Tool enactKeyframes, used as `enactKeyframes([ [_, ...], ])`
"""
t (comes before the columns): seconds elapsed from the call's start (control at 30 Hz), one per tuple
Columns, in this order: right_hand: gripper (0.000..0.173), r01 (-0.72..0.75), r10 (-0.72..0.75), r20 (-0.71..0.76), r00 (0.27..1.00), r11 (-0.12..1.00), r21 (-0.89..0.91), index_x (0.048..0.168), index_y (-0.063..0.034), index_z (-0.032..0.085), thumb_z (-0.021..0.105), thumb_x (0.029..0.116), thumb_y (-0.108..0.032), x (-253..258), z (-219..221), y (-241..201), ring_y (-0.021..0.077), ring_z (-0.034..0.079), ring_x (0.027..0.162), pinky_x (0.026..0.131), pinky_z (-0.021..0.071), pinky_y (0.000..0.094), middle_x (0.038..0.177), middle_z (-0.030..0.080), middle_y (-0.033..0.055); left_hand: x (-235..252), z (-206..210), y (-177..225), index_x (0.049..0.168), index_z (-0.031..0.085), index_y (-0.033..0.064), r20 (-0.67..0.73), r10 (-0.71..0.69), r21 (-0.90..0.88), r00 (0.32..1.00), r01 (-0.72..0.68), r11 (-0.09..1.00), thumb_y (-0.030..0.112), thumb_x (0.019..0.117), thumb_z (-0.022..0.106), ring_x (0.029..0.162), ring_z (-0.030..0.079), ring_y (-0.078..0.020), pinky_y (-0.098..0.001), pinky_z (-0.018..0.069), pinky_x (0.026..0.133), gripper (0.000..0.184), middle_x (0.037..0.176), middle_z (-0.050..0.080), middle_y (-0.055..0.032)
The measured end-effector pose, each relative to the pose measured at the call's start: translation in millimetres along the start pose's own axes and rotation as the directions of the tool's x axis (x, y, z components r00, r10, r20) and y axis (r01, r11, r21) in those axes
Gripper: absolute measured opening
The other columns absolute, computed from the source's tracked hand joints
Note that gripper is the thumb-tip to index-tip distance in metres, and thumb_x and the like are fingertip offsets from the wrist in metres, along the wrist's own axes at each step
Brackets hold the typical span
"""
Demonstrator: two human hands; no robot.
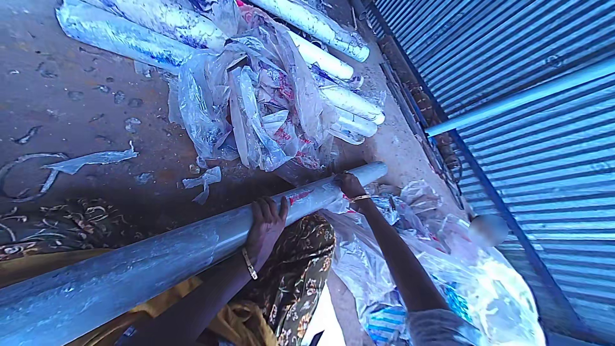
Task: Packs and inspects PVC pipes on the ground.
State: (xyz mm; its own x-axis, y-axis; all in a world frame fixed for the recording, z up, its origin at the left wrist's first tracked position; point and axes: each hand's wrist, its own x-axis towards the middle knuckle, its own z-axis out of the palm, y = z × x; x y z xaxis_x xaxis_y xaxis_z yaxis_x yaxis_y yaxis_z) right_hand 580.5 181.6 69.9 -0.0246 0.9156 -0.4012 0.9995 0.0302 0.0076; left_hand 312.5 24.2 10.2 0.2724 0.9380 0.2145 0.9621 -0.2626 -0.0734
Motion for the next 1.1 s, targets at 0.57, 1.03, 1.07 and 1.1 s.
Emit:
enactKeyframes([
  [0.57,0.030,0.055,-0.023,-0.128,0.991,0.966,0.252,0.124,0.0141,0.063,0.052,0.1032,-0.004,-36.7,-7.3,24.5,0.0444,0.063,0.119,0.109,0.0438,0.0522,0.124,0.065,0.0340,2.1,3.3,-1.5,0.143,0.056,0.0003,-0.026,-0.009,-0.034,1.000,0.008,0.999,-0.010,0.0958,0.052,0.106,0.068,-0.0471,-0.0550,0.0507,0.093,0.048,0.108,0.066,-0.0338],
  [1.03,0.028,-0.102,0.103,0.004,0.995,0.989,0.106,0.124,0.0126,0.063,0.047,0.1040,0.001,-7.3,-5.2,-8.7,0.0464,0.058,0.125,0.110,0.0405,0.0562,0.128,0.063,0.0333,21.2,-11.3,-13.9,0.149,0.050,0.0019,0.187,0.015,-0.217,0.982,0.026,0.976,0.006,0.0805,0.076,0.109,0.065,-0.0473,-0.0555,0.0478,0.095,0.073,0.116,0.064,-0.0330],
  [1.07,0.026,-0.069,0.073,-0.022,0.997,0.988,0.137,0.122,0.0135,0.064,0.049,0.1038,0.002,-10.7,-2.7,-4.6,0.0484,0.059,0.123,0.109,0.0404,0.0585,0.126,0.063,0.0347,26.6,-16.2,-19.6,0.152,0.046,0.0026,0.280,0.029,-0.268,0.960,0.049,0.962,0.016,0.0753,0.083,0.113,0.063,-0.0475,-0.0561,0.0471,0.097,0.086,0.121,0.062,-0.0333],
  [1.1,0.024,-0.003,0.016,-0.073,0.997,0.985,0.171,0.119,0.0154,0.064,0.052,0.1030,0.002,-13.8,4.7,2.0,0.0522,0.060,0.120,0.107,0.0407,0.0621,0.121,0.064,0.0372,32.4,-20.5,-26.2,0.155,0.041,0.0030,0.383,0.049,-0.327,0.922,0.086,0.941,0.024,0.0736,0.087,0.119,0.059,-0.0482,-0.0573,0.0454,0.099,0.096,0.129,0.059,-0.0341],
])
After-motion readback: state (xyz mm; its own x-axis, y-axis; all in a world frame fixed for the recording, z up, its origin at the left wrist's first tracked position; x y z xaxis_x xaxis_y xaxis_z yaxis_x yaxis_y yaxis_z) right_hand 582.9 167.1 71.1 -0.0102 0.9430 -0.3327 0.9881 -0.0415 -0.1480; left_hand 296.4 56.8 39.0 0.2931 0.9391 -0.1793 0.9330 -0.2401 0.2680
